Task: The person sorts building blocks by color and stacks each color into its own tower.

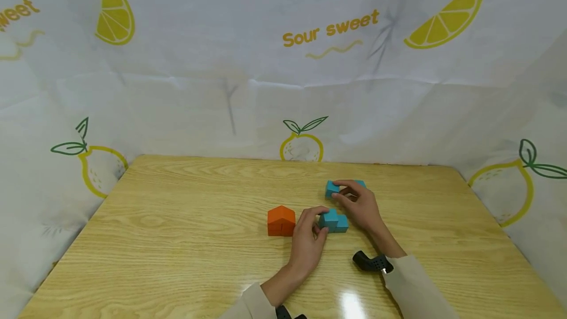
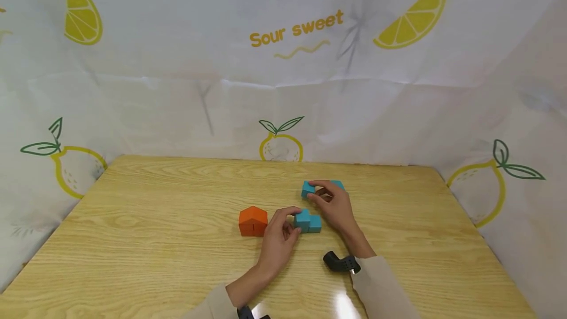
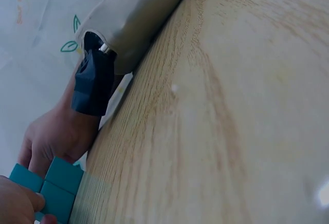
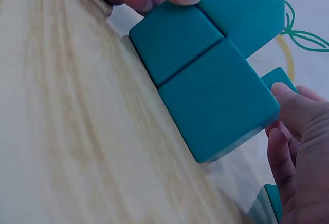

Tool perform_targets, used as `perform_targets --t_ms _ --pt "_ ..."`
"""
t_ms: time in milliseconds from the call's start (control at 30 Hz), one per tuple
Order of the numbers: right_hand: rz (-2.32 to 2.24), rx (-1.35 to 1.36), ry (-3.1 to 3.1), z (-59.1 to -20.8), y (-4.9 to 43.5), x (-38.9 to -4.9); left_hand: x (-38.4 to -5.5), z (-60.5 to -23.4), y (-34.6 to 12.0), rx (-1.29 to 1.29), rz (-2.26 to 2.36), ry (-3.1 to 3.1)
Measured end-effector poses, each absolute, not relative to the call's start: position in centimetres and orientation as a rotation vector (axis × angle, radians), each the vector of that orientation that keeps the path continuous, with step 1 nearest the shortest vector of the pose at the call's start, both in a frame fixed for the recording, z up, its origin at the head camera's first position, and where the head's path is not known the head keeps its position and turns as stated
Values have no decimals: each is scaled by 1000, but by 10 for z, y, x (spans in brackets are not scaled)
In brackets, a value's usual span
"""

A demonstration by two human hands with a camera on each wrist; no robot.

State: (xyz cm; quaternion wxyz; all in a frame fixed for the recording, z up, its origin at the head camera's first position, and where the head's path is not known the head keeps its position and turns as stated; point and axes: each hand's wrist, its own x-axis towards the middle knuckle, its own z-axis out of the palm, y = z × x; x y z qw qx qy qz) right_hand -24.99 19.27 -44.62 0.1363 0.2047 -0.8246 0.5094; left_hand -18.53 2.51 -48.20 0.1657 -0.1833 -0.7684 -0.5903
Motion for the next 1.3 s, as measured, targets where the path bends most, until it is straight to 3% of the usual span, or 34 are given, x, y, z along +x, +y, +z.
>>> perform_targets --t_ms 1300 --pt "1659 797 -2231 -471 223 -200 -183 -479 25 -506 -1662 -2208"
